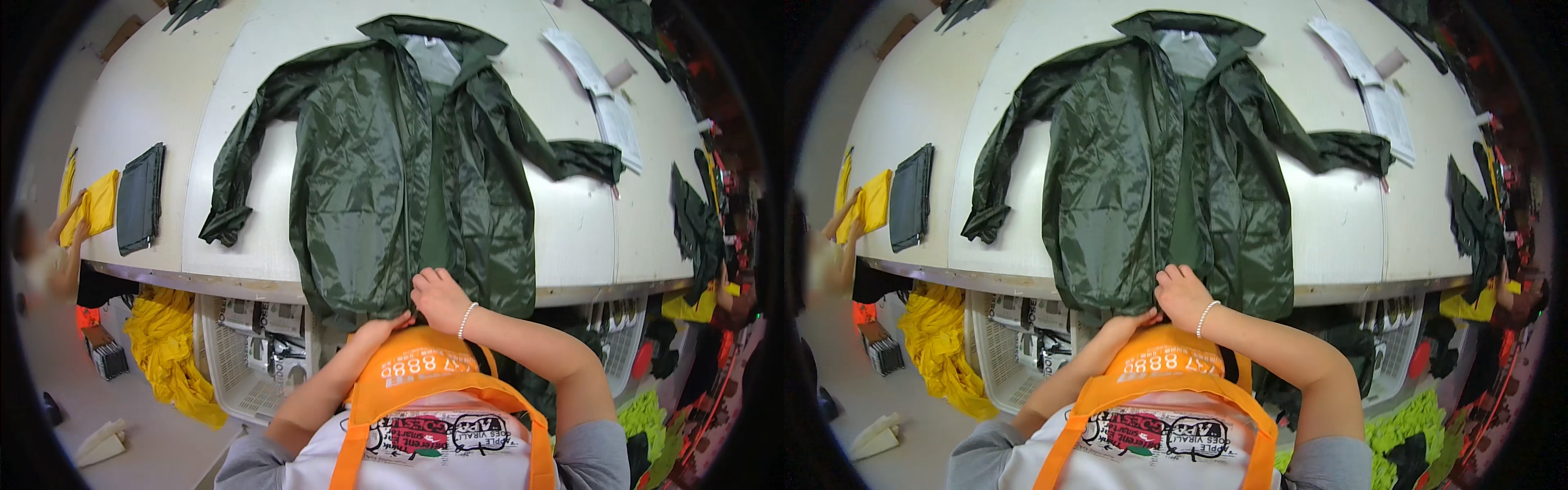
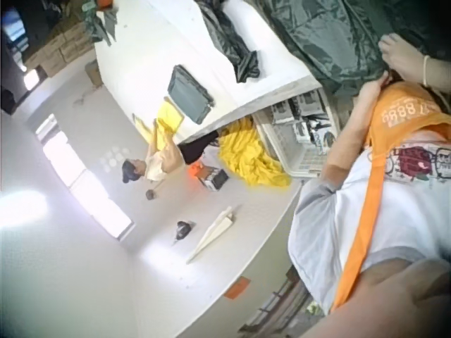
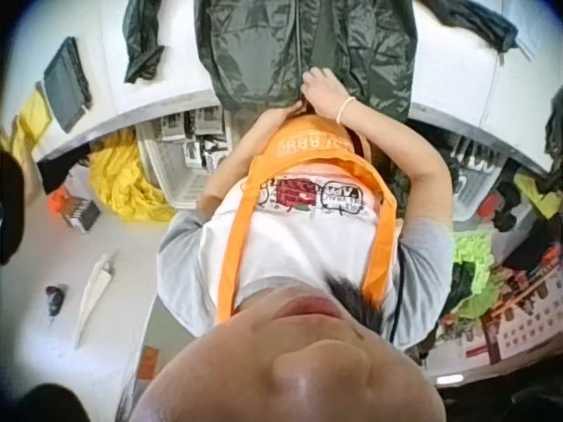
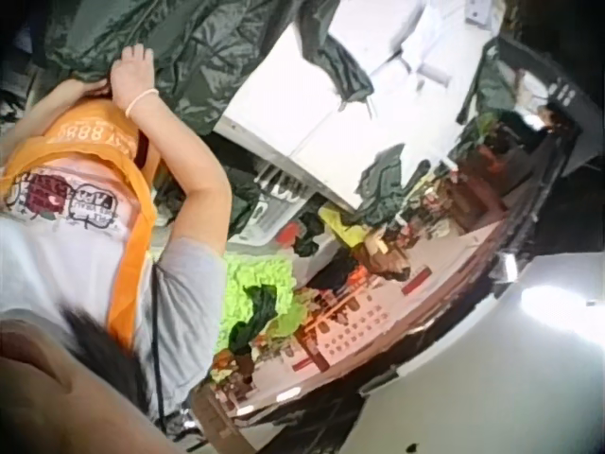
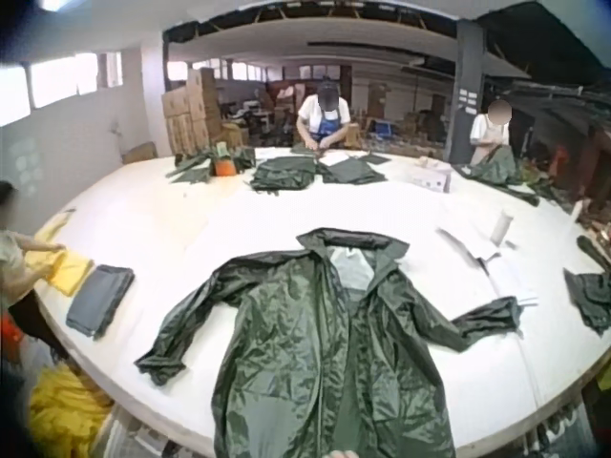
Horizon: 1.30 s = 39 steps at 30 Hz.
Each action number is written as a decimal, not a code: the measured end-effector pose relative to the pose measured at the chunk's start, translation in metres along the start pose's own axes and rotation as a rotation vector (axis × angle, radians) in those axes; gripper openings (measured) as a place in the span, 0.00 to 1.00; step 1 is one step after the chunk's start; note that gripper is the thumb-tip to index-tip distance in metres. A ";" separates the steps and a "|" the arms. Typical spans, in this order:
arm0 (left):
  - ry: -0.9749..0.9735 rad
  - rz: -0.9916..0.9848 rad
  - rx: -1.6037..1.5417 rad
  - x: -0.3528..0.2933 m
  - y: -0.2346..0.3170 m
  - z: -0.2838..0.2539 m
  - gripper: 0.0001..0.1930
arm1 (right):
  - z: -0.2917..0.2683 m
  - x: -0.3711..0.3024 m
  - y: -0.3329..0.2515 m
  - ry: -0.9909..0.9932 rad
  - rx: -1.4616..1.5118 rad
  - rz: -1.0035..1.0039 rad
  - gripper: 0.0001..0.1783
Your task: The person folds a dark green jacket on a white table, aligning edges and smoothing the fabric. They then place the folded jacket into a white basket and retrieve another jacket to repeat the folding process.
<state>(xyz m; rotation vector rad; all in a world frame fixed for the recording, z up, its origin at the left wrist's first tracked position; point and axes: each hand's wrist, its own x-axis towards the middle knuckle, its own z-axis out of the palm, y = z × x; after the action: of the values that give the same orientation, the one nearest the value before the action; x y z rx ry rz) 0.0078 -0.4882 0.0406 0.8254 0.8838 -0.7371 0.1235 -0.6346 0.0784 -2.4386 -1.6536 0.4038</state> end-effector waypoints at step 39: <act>0.390 -0.229 -0.097 -0.011 -0.044 0.011 0.16 | -0.038 0.071 0.172 0.048 0.169 0.060 0.07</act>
<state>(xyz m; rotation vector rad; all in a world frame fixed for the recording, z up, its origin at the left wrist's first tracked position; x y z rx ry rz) -0.0289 -0.5162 0.0413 0.8023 1.3704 -0.7366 0.3124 -0.6319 0.0558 -2.3588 -1.4659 0.4692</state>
